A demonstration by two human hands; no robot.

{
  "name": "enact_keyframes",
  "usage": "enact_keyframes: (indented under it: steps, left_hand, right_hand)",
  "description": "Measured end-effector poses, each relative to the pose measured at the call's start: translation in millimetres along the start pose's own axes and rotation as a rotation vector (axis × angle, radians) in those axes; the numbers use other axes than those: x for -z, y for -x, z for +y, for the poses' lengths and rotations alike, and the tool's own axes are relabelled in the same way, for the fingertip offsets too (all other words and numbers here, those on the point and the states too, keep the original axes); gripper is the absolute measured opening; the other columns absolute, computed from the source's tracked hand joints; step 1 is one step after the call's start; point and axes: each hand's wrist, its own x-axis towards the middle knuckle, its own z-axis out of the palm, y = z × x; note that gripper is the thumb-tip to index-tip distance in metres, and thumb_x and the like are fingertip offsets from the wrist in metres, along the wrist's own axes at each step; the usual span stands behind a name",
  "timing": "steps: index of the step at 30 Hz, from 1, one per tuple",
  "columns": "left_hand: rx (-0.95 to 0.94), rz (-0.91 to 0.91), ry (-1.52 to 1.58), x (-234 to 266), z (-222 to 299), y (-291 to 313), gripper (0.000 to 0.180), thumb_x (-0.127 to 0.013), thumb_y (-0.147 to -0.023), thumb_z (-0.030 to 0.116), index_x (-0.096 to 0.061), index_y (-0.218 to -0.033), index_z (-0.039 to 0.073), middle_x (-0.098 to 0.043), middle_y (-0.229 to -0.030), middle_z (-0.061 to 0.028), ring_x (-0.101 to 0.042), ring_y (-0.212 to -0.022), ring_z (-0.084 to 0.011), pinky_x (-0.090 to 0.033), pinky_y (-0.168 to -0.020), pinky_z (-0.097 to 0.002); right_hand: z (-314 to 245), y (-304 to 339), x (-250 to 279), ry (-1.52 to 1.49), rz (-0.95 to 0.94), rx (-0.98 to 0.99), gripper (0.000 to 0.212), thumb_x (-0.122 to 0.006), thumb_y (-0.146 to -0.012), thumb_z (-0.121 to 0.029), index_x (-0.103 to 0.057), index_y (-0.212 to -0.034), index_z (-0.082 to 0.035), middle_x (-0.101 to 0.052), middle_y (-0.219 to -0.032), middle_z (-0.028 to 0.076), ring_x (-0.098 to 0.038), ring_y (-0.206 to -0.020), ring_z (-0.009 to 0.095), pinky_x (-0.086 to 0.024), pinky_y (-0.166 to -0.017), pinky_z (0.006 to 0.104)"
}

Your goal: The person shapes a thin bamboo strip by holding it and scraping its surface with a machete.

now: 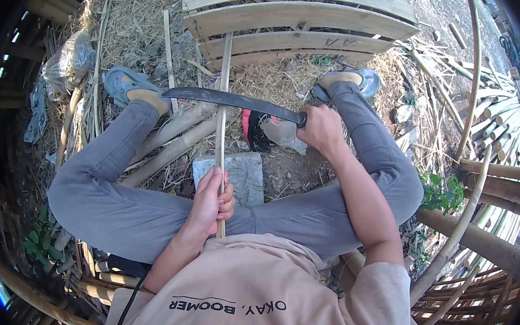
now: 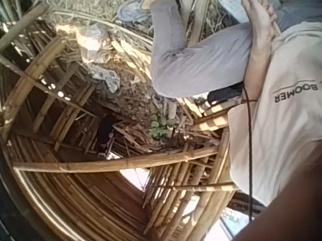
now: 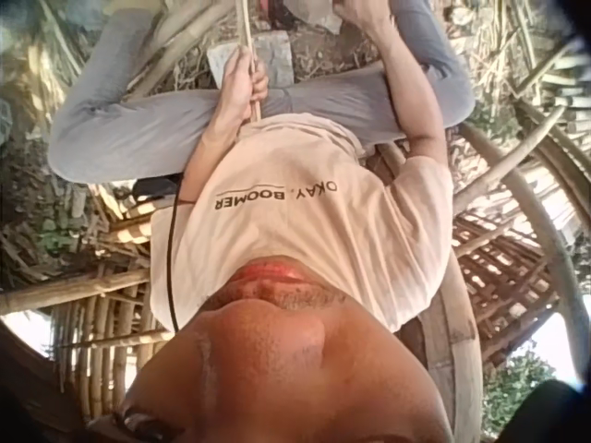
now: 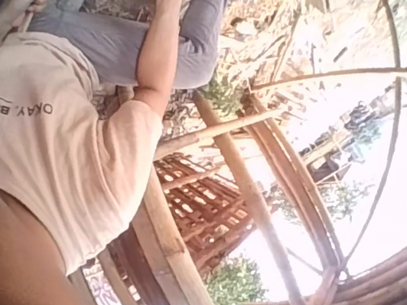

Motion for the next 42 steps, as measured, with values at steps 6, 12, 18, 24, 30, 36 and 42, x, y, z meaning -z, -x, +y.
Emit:
enact_keyframes:
  steps: [6, 12, 18, 24, 30, 36, 42]
  left_hand:
    - [0.004, -0.034, 0.047, 3.9, 2.4, 0.3, 0.026, -0.034, -0.110, 0.038, -0.046, -0.096, 0.019, -0.030, -0.057, 0.0053, -0.021, -0.041, -0.0039, -0.018, -0.034, -0.0220]
    - [-0.008, -0.053, 0.112, 4.6, 5.6, -0.5, 0.027, -0.034, -0.110, 0.039, -0.049, -0.097, 0.019, -0.031, -0.057, 0.0057, -0.023, -0.042, -0.0036, -0.019, -0.034, -0.0216]
    - [0.002, -0.086, 0.153, 9.9, 8.5, 1.5, 0.030, -0.034, -0.109, 0.041, -0.049, -0.095, 0.018, -0.030, -0.057, 0.0060, -0.024, -0.042, -0.0039, -0.021, -0.035, -0.0212]
    - [0.013, -0.107, 0.167, 11.3, 16.0, 11.3, 0.030, -0.036, -0.109, 0.041, -0.048, -0.095, 0.017, -0.030, -0.058, 0.0063, -0.025, -0.042, -0.0044, -0.024, -0.037, -0.0218]
    - [0.051, -0.015, 0.191, -9.3, 29.7, 17.0, 0.027, -0.038, -0.109, 0.039, -0.047, -0.095, 0.018, -0.031, -0.059, 0.0063, -0.031, -0.046, -0.0042, -0.027, -0.040, -0.0210]
    - [0.029, -0.128, 0.184, 3.0, 33.3, 6.6, 0.030, -0.036, -0.109, 0.040, -0.046, -0.092, 0.017, -0.032, -0.060, 0.0072, -0.031, -0.046, -0.0031, -0.026, -0.039, -0.0199]
    - [-0.075, -0.031, 0.118, 5.7, 16.6, -11.6, 0.031, -0.035, -0.109, 0.039, -0.046, -0.091, 0.017, -0.032, -0.059, 0.0064, -0.028, -0.043, -0.0037, -0.024, -0.036, -0.0208]
  right_hand:
    - [-8.8, 5.2, 10.0, 0.008, -0.067, 0.073, 0.032, -0.069, -0.066, -0.022, -0.077, -0.095, -0.008, -0.069, -0.075, 0.023, -0.069, -0.075, 0.038, -0.057, -0.076, 0.0458]
    - [-25.5, 9.4, 27.3, -0.039, -0.124, 0.070, 0.028, -0.073, -0.071, -0.028, -0.074, -0.087, -0.005, -0.067, -0.071, 0.020, -0.069, -0.074, 0.038, -0.056, -0.074, 0.0471]
    - [-37.2, 16.0, 56.6, -0.035, -0.063, 0.127, 0.028, -0.076, -0.073, -0.029, -0.069, -0.080, -0.003, -0.064, -0.063, 0.018, -0.066, -0.068, 0.039, -0.053, -0.068, 0.0473]
    - [-48.0, -1.1, 103.0, 0.227, -0.205, 0.225, 0.023, -0.074, -0.072, -0.025, -0.069, -0.082, -0.005, -0.067, -0.069, 0.016, -0.069, -0.070, 0.035, -0.055, -0.065, 0.0444]
    - [-46.7, -15.8, 122.8, 0.309, -0.160, 0.308, 0.020, -0.073, -0.072, -0.022, -0.070, -0.081, -0.005, -0.067, -0.071, 0.018, -0.069, -0.071, 0.035, -0.056, -0.067, 0.0447]
    - [-57.3, -7.8, 110.9, 0.239, -0.200, 0.233, 0.024, -0.073, -0.076, -0.026, -0.070, -0.083, -0.003, -0.067, -0.072, 0.019, -0.069, -0.073, 0.036, -0.056, -0.069, 0.0448]
    - [-54.8, -13.9, 75.6, 0.111, -0.203, 0.136, 0.038, -0.075, -0.080, -0.040, -0.071, -0.078, -0.003, -0.068, -0.074, 0.022, -0.069, -0.073, 0.039, -0.056, -0.070, 0.0491]
